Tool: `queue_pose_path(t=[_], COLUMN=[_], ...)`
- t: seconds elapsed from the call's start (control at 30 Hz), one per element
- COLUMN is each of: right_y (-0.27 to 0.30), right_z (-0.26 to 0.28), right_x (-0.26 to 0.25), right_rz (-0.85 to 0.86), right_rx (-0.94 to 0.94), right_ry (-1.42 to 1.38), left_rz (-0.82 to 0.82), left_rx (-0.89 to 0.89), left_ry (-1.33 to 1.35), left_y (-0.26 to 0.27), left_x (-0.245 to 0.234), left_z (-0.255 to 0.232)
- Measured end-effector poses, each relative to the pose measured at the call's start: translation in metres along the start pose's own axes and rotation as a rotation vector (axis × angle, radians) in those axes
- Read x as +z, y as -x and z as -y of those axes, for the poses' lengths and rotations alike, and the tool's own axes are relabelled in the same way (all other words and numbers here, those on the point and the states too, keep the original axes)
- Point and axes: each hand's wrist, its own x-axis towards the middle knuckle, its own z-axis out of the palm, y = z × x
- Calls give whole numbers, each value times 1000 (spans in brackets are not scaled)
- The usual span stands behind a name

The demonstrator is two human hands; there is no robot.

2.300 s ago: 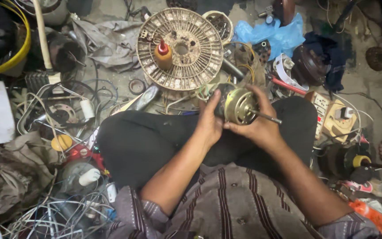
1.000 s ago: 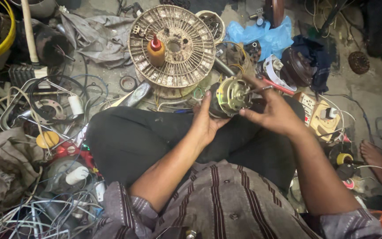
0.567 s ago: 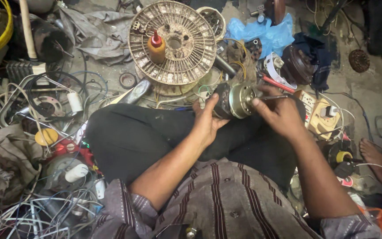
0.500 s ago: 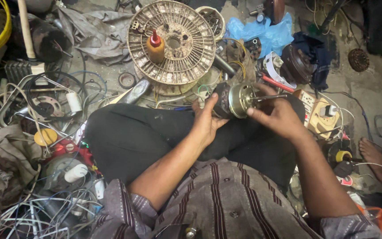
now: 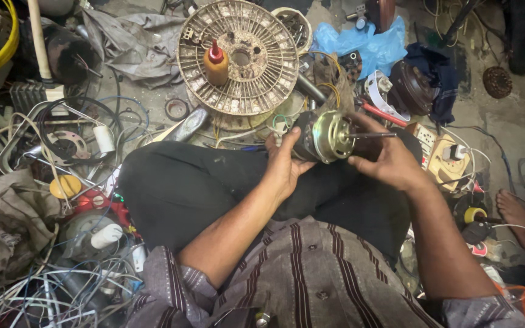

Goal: The person sits on the floor and repairs an electric motor. They apply lubricant to the motor's internal components, connect wires to the stator, and assemble the rotor and stator housing. The person uses a screwdriver to tighten screws and secure the motor parts together.

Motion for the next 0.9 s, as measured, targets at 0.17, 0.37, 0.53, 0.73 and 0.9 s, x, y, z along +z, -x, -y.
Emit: queue_pose_path(t=[0.17, 0.37, 0.53, 0.73, 0.9], right_y=[0, -3, -3, -3, -2], right_z=[2, -6, -5, 5, 5], right_x=[6, 20, 31, 29, 32], right_rz=[-105, -129, -165, -113, -163], right_rx=[-43, -42, -104, -16, -71], right_ry=[122, 193, 45, -49, 47], left_rz=[37, 31, 33, 69, 56], left_rx=[48, 64, 72, 70, 74], left_ry=[-35, -55, -72, -73, -76], left_y=[2, 2, 4, 6, 6], left_x=[3, 2, 1, 1, 2], left_z=[1, 2, 1, -2, -1])
